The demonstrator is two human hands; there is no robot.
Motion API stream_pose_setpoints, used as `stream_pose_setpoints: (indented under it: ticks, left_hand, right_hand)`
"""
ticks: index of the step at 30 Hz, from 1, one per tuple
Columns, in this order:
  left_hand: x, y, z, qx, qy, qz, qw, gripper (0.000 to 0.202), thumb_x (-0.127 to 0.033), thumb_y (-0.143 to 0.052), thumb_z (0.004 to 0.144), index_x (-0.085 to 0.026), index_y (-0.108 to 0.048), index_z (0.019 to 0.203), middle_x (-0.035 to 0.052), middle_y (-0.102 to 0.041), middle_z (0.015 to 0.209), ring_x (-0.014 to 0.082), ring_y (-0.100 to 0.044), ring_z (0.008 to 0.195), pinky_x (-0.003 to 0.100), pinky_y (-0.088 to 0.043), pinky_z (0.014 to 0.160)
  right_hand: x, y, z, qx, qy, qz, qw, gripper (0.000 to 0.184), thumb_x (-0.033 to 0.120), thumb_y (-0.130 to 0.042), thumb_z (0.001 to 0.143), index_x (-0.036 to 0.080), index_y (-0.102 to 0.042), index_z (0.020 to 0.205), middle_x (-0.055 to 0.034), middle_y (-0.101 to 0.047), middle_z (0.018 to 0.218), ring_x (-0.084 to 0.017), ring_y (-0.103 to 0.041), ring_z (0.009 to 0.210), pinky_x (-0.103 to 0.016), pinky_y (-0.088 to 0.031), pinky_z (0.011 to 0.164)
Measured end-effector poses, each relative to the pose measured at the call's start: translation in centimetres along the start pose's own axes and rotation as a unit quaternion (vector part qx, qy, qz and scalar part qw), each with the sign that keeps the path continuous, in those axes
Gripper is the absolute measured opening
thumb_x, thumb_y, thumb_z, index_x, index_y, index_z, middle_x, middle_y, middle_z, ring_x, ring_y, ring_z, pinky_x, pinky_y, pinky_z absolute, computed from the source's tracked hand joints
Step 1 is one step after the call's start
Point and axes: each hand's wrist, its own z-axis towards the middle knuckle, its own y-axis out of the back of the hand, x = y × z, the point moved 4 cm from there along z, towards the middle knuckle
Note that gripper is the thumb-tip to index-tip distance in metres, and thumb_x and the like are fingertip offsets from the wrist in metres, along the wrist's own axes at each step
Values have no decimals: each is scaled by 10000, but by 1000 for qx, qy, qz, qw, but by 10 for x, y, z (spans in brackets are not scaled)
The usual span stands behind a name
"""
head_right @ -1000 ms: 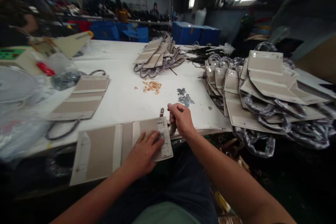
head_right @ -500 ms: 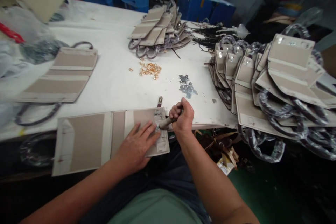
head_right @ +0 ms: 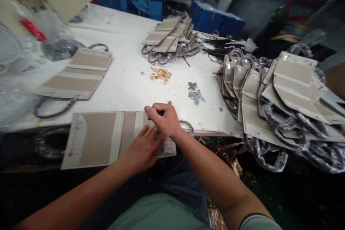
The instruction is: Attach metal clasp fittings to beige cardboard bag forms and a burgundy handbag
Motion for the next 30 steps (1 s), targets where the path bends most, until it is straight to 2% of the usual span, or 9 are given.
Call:
stream_pose_setpoints:
  ticks: [3, 8, 10, 14, 17, 20, 22, 27, 30]
  left_hand:
    - [1, 0, 0, -19, 2, -17, 1000, 790, -256, -719, 768, -214, -498, 1526, 195, -341, 1641, 397, -251, 1547, 589, -91, 1297]
    - [3, -1, -3, -37, -4, -13, 999, 753, -283, -715, 782, -207, -519, 1505, 205, -431, 1554, 385, -320, 1509, 580, -107, 1296]
    - [3, -2, -4, -33, -5, -6, 999, 746, -292, -721, 778, -206, -532, 1494, 203, -438, 1543, 386, -339, 1497, 583, -117, 1292]
    - [3, -5, -4, -21, -7, 1, 1000, 804, -270, -736, 759, -211, -500, 1526, 208, -411, 1571, 398, -317, 1514, 590, -115, 1287]
    - [3, -4, -4, -21, -8, 3, 1000, 770, -278, -712, 794, -199, -499, 1529, 215, -414, 1572, 396, -318, 1514, 587, -101, 1290]
    - [2, -2, -5, -19, -11, 15, 1000, 730, -297, -690, 820, -178, -511, 1519, 224, -438, 1553, 393, -335, 1507, 594, -106, 1290]
    - [0, -2, -6, -17, -10, 28, 999, 728, -306, -678, 840, -179, -495, 1533, 226, -437, 1562, 397, -329, 1518, 603, -119, 1289]
    - [-10, -4, -10, -4, 4, 43, 999, 734, -185, -638, 842, -184, -478, 1559, 231, -393, 1631, 407, -282, 1561, 618, -169, 1282]
    - [-15, 18, -10, -20, 33, 6, 999, 700, -80, -542, 851, -195, -525, 1542, 185, -472, 1604, 366, -391, 1517, 552, -293, 1261]
  right_hand:
    - [0, -8, -6, 35, 32, -53, 997, 454, 396, -603, 948, 187, -519, 554, 25, -486, 546, -103, -424, 546, -259, -345, 546]
    - [-2, -2, -13, 29, 55, -76, 995, 462, 375, -575, 958, 189, -518, 539, 20, -482, 533, -105, -427, 529, -270, -344, 539]
    - [2, 7, -12, 6, 46, -55, 997, 468, 386, -595, 959, 192, -537, 536, 18, -491, 513, -107, -434, 498, -275, -347, 517]
    - [9, 24, -12, -94, 44, 40, 994, 479, 474, -612, 959, 215, -530, 564, 23, -482, 493, -108, -430, 434, -277, -344, 455]
    - [-7, 22, -16, -142, 12, 77, 987, 473, 517, -620, 928, 230, -490, 575, 35, -452, 486, -104, -413, 414, -269, -339, 429]
    - [-26, 18, -23, -151, -33, 77, 985, 461, 505, -638, 903, 226, -481, 572, 47, -434, 473, -98, -394, 408, -261, -326, 423]
    - [-27, 24, -30, -155, -31, 73, 985, 468, 493, -650, 907, 216, -491, 565, 44, -442, 476, -98, -399, 423, -258, -319, 431]
    - [13, 65, -79, -239, 20, 92, 967, 462, 452, -681, 941, 200, -514, 592, 40, -462, 506, -93, -391, 443, -251, -302, 447]
    - [38, 80, -119, -242, 28, 99, 965, 448, 462, -663, 968, 197, -546, 627, 40, -463, 505, -98, -408, 441, -251, -315, 454]
